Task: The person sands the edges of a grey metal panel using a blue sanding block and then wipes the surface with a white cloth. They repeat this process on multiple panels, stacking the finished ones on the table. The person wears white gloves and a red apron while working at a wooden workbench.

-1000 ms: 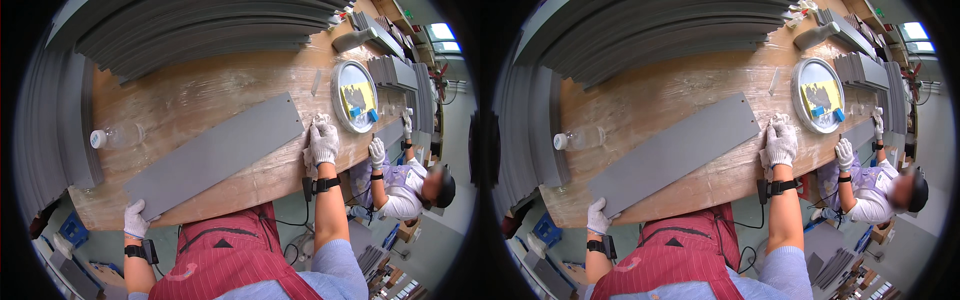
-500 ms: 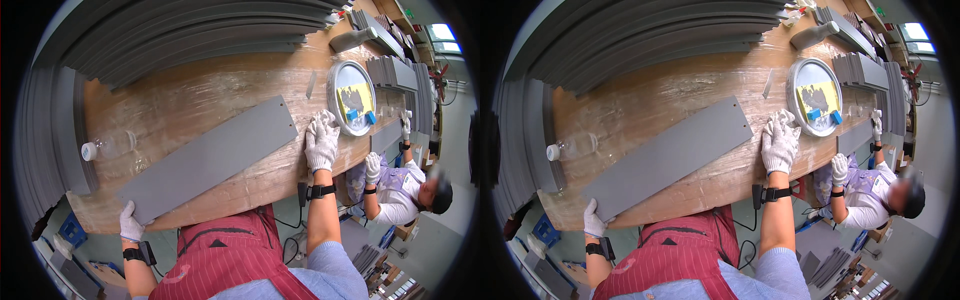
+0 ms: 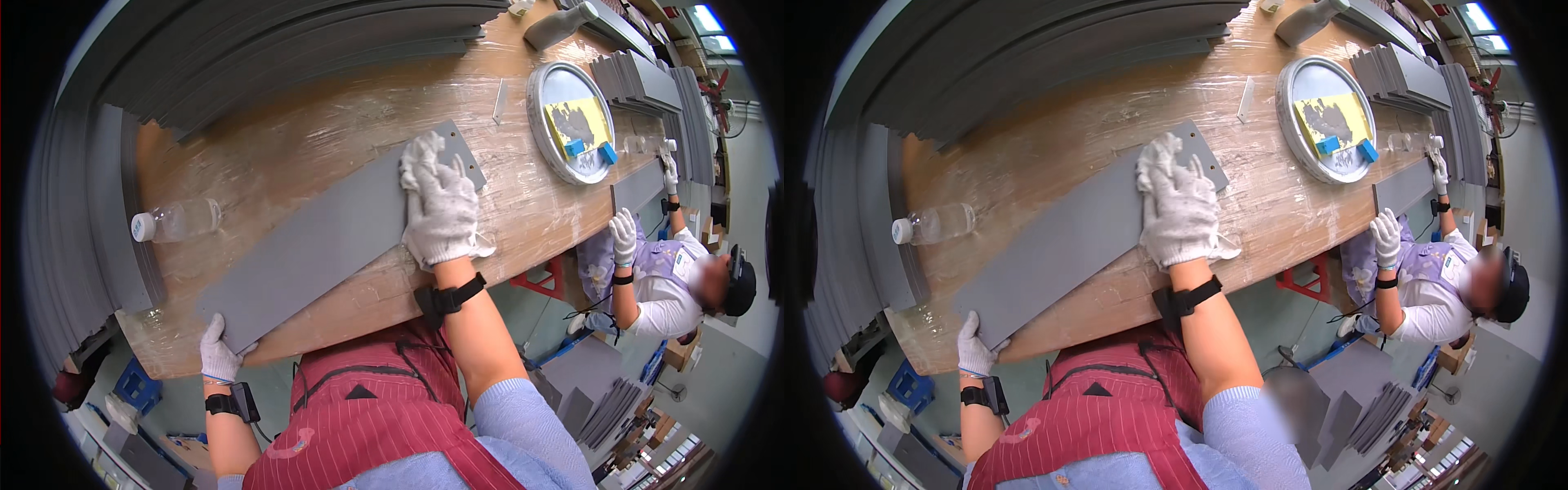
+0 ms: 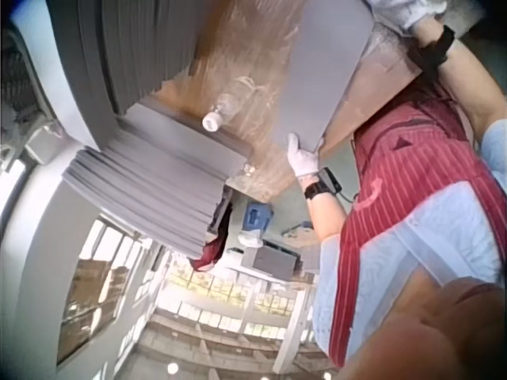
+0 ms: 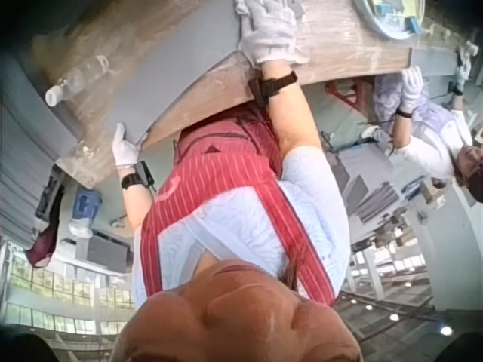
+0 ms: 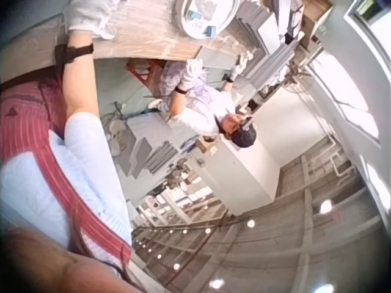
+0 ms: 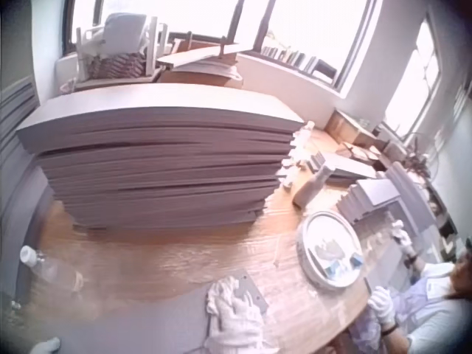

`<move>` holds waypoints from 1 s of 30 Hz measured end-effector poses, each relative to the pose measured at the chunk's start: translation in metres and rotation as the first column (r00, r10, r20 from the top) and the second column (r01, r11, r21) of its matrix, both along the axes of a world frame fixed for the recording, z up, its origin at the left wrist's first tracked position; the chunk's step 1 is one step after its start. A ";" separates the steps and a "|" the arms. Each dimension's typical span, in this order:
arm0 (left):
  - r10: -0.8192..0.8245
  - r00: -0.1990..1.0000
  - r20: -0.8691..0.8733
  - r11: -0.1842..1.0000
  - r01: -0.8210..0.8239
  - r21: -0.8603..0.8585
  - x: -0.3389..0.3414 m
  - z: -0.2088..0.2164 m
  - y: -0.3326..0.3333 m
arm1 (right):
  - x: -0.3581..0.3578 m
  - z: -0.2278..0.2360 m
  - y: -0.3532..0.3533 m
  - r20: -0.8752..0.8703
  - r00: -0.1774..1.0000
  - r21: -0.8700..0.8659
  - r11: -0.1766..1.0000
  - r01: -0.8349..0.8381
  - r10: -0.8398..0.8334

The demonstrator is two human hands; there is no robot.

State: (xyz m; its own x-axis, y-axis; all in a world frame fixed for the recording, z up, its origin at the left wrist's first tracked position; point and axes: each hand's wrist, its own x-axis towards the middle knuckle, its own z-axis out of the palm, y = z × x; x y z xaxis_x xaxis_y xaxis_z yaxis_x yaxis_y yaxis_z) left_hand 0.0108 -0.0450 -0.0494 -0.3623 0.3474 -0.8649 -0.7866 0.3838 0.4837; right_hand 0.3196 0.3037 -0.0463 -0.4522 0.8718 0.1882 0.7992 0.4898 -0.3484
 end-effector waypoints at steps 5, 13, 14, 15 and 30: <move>-0.010 1.000 0.008 0.998 0.009 0.058 -0.001 -0.002 -0.004 | 0.118 -0.008 0.059 0.359 0.763 0.055 0.828 0.558 -0.538; -0.062 0.998 0.014 0.988 0.060 0.139 -0.005 -0.001 -0.007 | 0.025 -0.007 -0.060 -0.103 0.992 0.107 0.991 0.084 -0.073; -0.055 0.998 0.019 0.990 0.052 0.132 -0.005 -0.001 -0.005 | -0.011 0.005 -0.089 -0.061 0.993 -0.081 0.991 -0.106 0.101; -0.050 0.998 0.024 0.991 0.047 0.123 -0.004 0.000 0.000 | -0.030 0.006 -0.119 -0.017 0.977 -0.114 0.970 -0.212 0.212; -0.053 0.902 -0.429 0.826 0.281 0.489 0.005 0.098 0.011 | 0.160 0.020 -0.009 -0.673 0.241 -0.717 0.697 0.019 -0.699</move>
